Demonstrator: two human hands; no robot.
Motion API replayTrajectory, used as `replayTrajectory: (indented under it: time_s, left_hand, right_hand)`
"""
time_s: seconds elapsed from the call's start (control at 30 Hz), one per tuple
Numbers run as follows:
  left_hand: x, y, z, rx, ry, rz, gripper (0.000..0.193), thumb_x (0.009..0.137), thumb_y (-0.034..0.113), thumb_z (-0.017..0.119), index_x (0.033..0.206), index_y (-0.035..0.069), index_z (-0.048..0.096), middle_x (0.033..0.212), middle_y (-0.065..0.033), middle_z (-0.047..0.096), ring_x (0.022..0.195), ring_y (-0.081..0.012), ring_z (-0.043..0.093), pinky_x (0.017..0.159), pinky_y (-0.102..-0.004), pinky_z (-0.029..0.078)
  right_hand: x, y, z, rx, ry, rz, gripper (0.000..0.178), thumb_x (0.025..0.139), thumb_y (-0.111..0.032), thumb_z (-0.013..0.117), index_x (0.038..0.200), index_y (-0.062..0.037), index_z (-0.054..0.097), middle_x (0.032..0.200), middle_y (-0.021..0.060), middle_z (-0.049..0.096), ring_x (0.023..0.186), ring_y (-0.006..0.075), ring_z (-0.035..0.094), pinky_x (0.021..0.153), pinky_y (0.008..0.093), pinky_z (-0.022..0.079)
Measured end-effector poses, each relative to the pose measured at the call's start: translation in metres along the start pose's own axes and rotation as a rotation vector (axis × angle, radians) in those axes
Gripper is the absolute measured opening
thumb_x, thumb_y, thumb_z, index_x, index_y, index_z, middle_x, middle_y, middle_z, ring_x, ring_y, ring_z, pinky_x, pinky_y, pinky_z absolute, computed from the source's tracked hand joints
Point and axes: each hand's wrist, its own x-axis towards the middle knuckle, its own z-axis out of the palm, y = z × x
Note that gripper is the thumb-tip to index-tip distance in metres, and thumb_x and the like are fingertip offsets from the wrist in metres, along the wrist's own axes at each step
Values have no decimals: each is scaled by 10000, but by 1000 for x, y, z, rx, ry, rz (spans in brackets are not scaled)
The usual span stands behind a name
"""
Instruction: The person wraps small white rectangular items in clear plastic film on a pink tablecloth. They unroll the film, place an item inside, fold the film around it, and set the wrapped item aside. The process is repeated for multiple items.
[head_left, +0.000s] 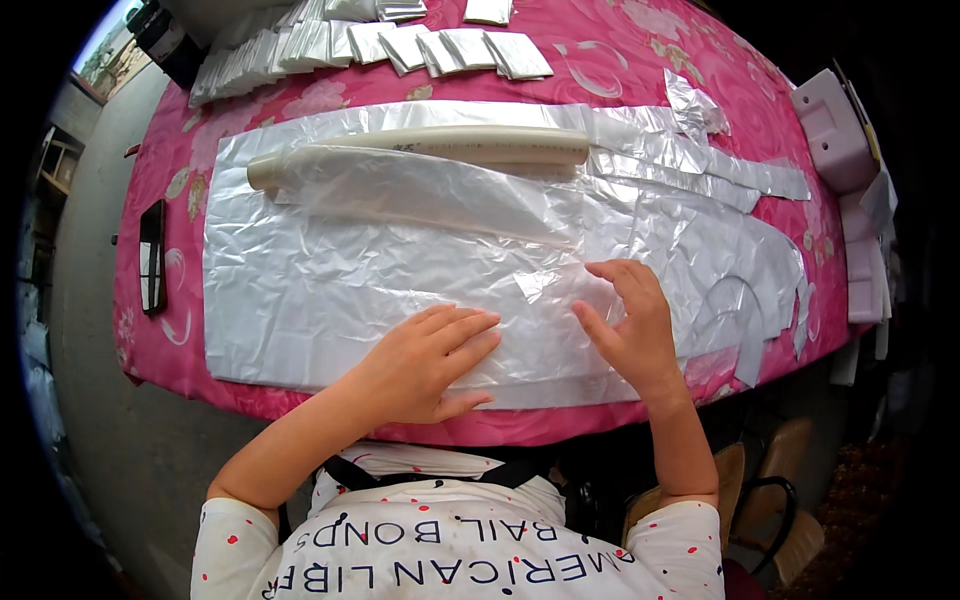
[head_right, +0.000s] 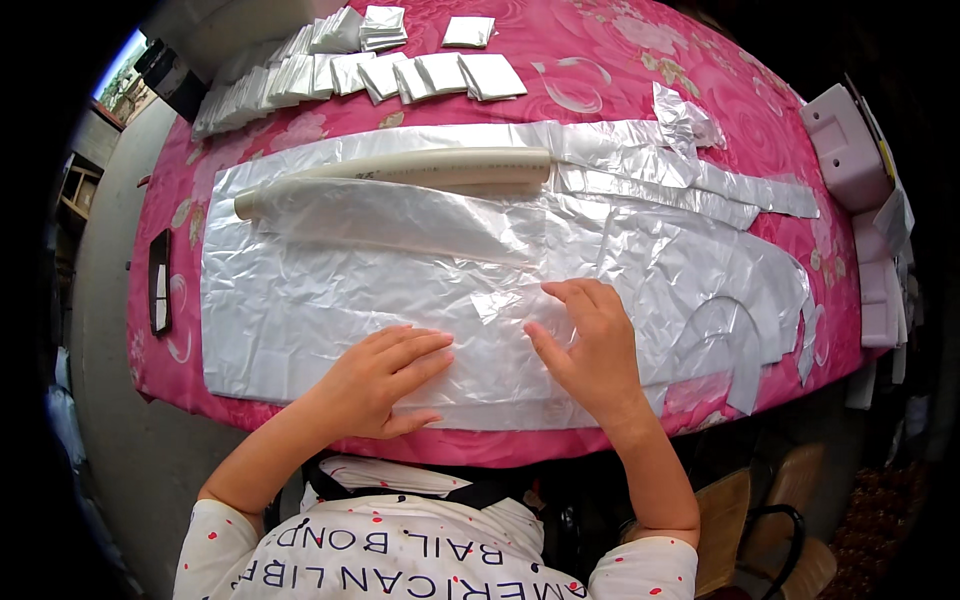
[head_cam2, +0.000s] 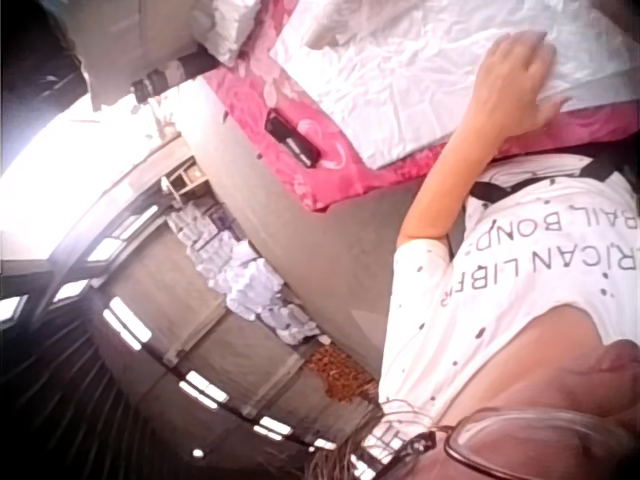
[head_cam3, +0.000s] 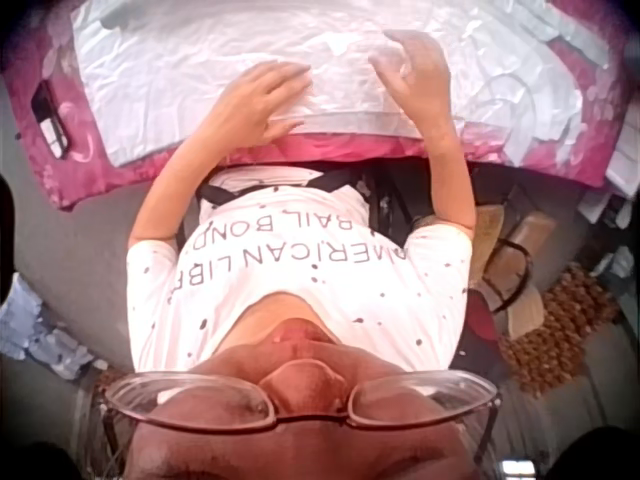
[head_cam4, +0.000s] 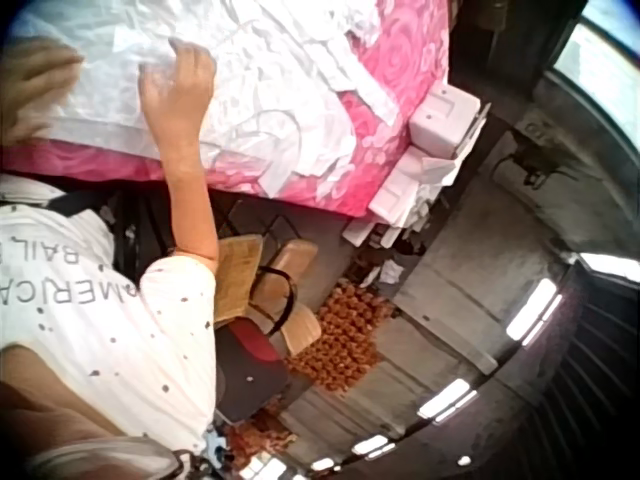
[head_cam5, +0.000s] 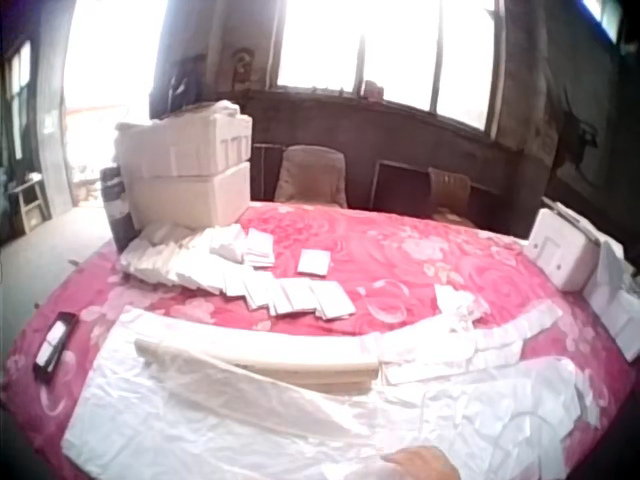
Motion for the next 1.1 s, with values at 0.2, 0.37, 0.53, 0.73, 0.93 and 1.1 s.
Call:
replayTrajectory:
  time_s: [0.2, 0.37, 0.53, 0.73, 0.93, 1.1]
  left_hand:
    - [23, -6, 17, 52, 71, 28, 485, 696, 139, 695, 1140, 15, 544, 1237, -141, 519, 1091, -292, 525, 930, -398, 431]
    - [59, 2, 36, 210, 111, 43, 465, 703, 147, 674, 1135, 16, 562, 1227, -133, 534, 1143, -266, 504, 964, -388, 411]
    - [73, 1, 63, 317, 125, 222, 329, 733, 133, 584, 1027, -11, 613, 1117, -151, 592, 1116, -278, 518, 947, -374, 416]
    - [73, -4, 67, 115, 203, 128, 220, 707, 75, 594, 913, 0, 615, 1032, -123, 618, 984, -263, 589, 813, -340, 499]
    - [71, 5, 54, -78, 226, 122, 246, 728, 56, 644, 965, 3, 602, 1057, -119, 609, 965, -287, 597, 803, -349, 508]
    - [62, 13, 52, -137, 89, 120, 395, 720, 161, 693, 1063, 0, 581, 1127, -134, 575, 1022, -290, 569, 847, -360, 486]
  right_hand:
    - [-49, -28, 3, -97, -36, 147, 534, 613, -263, 785, 1058, -49, 583, 992, 106, 568, 927, 286, 527, 803, 378, 437]
    - [-56, -32, 9, -145, -16, 194, 583, 595, -282, 797, 1084, -57, 572, 1008, 96, 559, 935, 278, 519, 824, 380, 417]
    - [-56, -24, 12, -76, -2, 191, 571, 602, -255, 794, 1088, -52, 573, 989, 82, 567, 904, 268, 524, 805, 374, 414]
    - [-59, -22, 9, 32, 49, 195, 552, 619, -243, 789, 1089, -50, 573, 911, 76, 593, 857, 258, 541, 802, 364, 414]
    - [-64, -22, 8, 38, 23, 269, 546, 635, -218, 779, 1111, -49, 572, 909, 69, 606, 829, 242, 551, 769, 353, 418]
    - [-67, -21, 10, 52, 13, 348, 468, 666, -121, 745, 1103, -61, 587, 783, 48, 620, 718, 219, 566, 729, 343, 421]
